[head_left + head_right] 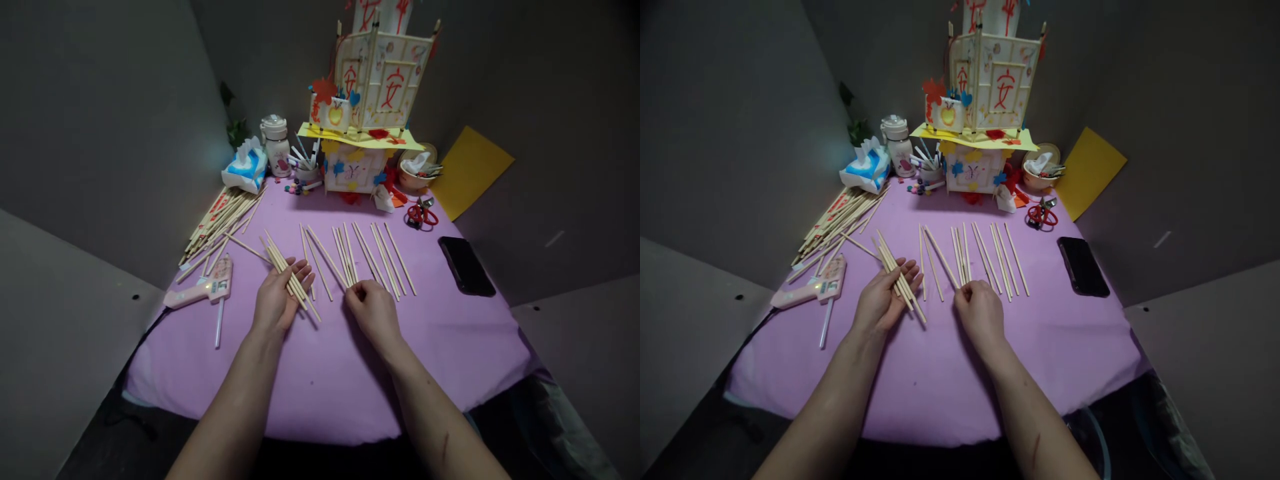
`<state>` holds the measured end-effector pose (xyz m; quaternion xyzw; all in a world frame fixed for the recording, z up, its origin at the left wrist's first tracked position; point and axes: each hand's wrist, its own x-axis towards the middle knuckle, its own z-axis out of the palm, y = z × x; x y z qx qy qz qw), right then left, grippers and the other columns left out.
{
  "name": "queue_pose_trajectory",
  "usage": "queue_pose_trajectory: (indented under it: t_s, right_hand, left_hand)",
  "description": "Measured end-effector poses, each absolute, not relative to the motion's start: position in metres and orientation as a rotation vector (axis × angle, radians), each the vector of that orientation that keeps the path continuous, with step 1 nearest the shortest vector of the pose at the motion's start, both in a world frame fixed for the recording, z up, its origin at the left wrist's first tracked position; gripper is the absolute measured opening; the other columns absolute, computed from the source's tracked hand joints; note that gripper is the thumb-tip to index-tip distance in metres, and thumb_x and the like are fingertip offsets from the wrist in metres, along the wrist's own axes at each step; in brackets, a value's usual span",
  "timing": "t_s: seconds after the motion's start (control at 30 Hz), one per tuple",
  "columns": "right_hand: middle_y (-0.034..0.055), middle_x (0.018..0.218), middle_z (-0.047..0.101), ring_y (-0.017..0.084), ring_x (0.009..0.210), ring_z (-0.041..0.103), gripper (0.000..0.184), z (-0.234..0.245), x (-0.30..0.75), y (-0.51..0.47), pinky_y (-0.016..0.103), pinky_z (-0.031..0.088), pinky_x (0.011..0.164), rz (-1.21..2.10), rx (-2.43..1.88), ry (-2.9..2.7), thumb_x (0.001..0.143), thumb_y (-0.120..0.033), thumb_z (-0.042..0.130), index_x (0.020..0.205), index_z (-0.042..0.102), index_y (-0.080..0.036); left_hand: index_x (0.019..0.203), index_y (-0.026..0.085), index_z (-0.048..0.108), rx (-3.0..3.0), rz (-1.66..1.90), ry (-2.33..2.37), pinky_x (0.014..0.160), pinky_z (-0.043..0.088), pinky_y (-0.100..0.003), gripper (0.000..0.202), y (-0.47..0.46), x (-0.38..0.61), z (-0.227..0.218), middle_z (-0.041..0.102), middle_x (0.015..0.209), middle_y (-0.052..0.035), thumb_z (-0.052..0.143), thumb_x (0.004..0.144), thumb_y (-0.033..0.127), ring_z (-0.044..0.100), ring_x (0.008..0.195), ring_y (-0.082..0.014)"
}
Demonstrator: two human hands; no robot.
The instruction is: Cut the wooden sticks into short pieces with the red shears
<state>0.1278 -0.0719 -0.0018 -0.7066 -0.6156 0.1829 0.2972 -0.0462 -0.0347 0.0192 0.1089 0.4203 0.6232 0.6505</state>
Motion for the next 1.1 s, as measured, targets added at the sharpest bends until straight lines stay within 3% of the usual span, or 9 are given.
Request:
queue_pose_trajectory:
  t_s: [0.3, 0.5, 0.67, 1.1]
  right_hand:
    - [-0.0012, 0.061, 0.057, 0.012, 0.055, 0.046, 0.026, -0.001, 0.130, -0.073, 0.025, 0.032, 0.053, 1.220, -1.529, -1.151, 0.079, -0.042, 0.062, 0.074, 0.067, -0.016]
    - [0.0014, 0.065, 0.062, 0.010, 0.055, 0.048, 0.025, -0.003, 0.121, -0.079, 0.025, 0.035, 0.053, 1.598, -1.333, -1.040, 0.073, -0.038, 0.071, 0.080, 0.069, -0.015]
    - [0.0018, 0.065, 0.062, 0.011, 0.057, 0.050, 0.021, -0.004, 0.112, -0.084, 0.026, 0.038, 0.057, 1.657, -1.312, -1.087, 0.071, -0.030, 0.071, 0.085, 0.073, -0.015]
    - [0.0029, 0.064, 0.064, 0.011, 0.054, 0.050, 0.020, 0.001, 0.109, -0.087, 0.024, 0.038, 0.052, 1.584, -1.395, -1.188, 0.072, -0.028, 0.065, 0.084, 0.073, -0.013]
  left_hand:
    - [0.095, 0.013, 0.056, 0.285, 1.389, 0.935, 0.084, 0.058, -0.039, 0.013, -0.034, -0.044, 0.010, 0.071, 0.087, -0.0095, 0.054, 0.085, 0.006, 0.072, 0.080, -0.0186]
    - [0.097, 0.015, 0.055, 0.328, 1.356, 0.917, 0.091, 0.054, -0.045, 0.014, -0.035, -0.037, 0.010, 0.071, 0.102, -0.0124, 0.058, 0.084, 0.009, 0.070, 0.095, -0.0230]
    - [0.098, 0.014, 0.056, 0.307, 1.377, 0.923, 0.095, 0.051, -0.047, 0.013, -0.036, -0.038, 0.009, 0.071, 0.104, -0.0131, 0.057, 0.086, 0.009, 0.070, 0.095, -0.0233]
    - [0.104, 0.015, 0.057, 0.304, 1.413, 0.867, 0.094, 0.051, -0.046, 0.017, -0.037, -0.039, 0.013, 0.070, 0.105, -0.0130, 0.056, 0.087, 0.010, 0.071, 0.092, -0.0218]
